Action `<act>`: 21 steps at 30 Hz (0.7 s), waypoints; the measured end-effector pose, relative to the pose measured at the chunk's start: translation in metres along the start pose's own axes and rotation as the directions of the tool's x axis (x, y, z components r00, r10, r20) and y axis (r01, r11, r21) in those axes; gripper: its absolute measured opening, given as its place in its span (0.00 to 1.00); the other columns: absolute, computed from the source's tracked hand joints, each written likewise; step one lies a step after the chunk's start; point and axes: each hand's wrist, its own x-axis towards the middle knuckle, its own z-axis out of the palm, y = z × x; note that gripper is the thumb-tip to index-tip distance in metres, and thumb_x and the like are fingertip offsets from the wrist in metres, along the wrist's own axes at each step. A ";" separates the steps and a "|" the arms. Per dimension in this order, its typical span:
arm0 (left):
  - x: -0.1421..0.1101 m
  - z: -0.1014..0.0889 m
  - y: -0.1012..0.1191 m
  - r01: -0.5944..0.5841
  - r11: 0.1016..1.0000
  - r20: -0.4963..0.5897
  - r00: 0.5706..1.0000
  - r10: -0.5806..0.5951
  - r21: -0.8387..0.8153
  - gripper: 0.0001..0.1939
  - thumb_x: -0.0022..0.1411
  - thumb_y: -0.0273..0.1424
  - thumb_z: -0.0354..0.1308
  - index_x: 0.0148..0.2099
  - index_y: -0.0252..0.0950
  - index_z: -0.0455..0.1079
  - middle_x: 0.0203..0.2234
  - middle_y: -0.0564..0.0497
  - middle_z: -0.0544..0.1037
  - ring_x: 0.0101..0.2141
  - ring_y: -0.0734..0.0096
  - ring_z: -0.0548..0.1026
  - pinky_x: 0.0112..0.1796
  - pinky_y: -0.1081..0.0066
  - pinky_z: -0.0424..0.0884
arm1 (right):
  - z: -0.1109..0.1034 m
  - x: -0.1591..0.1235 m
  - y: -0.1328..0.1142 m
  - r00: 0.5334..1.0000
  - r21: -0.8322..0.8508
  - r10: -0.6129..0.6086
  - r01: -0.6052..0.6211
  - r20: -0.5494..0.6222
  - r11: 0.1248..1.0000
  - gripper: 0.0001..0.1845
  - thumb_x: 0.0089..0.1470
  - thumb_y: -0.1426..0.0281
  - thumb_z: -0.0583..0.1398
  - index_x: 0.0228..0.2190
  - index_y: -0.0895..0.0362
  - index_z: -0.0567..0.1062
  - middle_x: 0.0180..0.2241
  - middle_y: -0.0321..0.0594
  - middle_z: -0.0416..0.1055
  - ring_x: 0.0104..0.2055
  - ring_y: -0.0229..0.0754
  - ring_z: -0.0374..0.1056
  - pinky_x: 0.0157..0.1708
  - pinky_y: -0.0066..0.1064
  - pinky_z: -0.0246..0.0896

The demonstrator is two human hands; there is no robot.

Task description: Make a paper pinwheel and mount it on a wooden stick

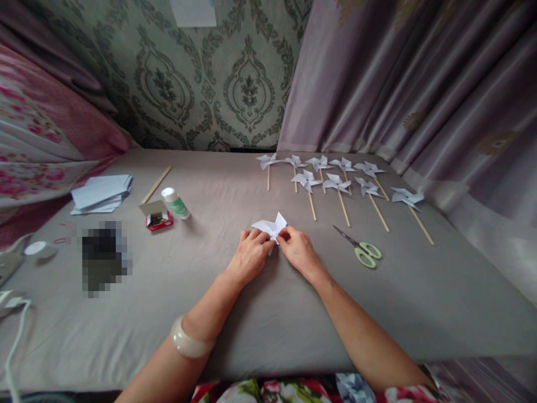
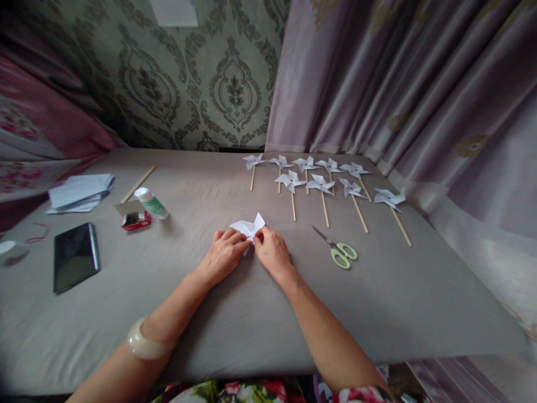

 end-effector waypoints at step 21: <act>0.001 -0.004 0.007 0.009 0.999 0.034 0.999 -0.010 0.048 0.12 0.65 0.27 0.50 0.44 0.38 0.74 0.38 0.46 0.76 0.43 0.59 0.67 0.43 0.60 0.57 | -0.020 -0.001 0.005 0.994 -0.002 -0.089 0.090 -0.065 0.996 0.09 0.54 0.72 0.57 0.34 0.57 0.78 0.35 0.41 0.76 0.32 0.38 0.70 0.37 0.27 0.62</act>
